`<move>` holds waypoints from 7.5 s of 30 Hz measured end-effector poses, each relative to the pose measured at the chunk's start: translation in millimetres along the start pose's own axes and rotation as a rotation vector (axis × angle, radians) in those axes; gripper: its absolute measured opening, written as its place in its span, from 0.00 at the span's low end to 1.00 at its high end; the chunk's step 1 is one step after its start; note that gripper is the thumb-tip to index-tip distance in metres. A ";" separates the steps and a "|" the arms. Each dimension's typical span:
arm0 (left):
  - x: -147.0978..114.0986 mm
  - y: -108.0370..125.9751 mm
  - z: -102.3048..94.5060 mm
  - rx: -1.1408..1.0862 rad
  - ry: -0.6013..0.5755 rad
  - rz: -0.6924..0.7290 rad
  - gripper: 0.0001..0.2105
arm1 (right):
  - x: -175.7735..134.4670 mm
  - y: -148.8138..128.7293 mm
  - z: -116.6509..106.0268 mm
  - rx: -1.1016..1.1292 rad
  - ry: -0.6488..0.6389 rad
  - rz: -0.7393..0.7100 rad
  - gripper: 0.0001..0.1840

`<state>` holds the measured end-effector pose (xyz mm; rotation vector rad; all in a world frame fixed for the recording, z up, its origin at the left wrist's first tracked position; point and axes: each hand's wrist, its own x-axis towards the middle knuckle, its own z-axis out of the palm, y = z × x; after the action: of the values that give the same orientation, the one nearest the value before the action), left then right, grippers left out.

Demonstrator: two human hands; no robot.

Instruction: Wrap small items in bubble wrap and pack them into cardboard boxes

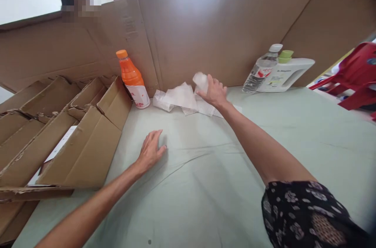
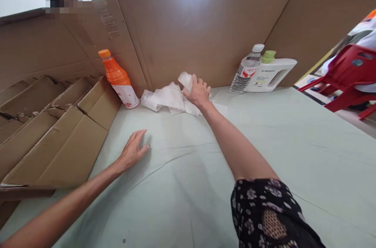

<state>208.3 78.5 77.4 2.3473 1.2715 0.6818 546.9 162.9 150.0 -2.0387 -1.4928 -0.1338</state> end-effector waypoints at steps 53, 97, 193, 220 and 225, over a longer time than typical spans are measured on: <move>-136.4 -28.9 -65.5 -0.479 0.370 -0.286 0.25 | -248.3 -98.9 -34.3 0.503 -0.497 -0.110 0.29; 7.6 -103.8 -36.3 -0.079 0.410 -0.276 0.30 | -191.0 -87.7 38.2 0.039 -0.395 -0.280 0.22; -82.7 59.5 15.3 -1.681 -0.250 -0.455 0.46 | -234.9 -32.5 -61.4 0.830 -0.511 0.487 0.29; -92.3 50.4 26.7 -1.093 -0.282 -0.438 0.26 | -233.5 -35.3 -28.9 0.048 -0.390 -0.402 0.20; -88.6 58.1 14.6 -1.070 -0.292 -0.600 0.35 | -235.5 -5.1 -52.9 0.056 -0.256 -0.309 0.19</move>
<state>213.6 -28.3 76.5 1.0800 1.0071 0.5668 470.9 -60.1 97.2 -1.8214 -1.9422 0.0487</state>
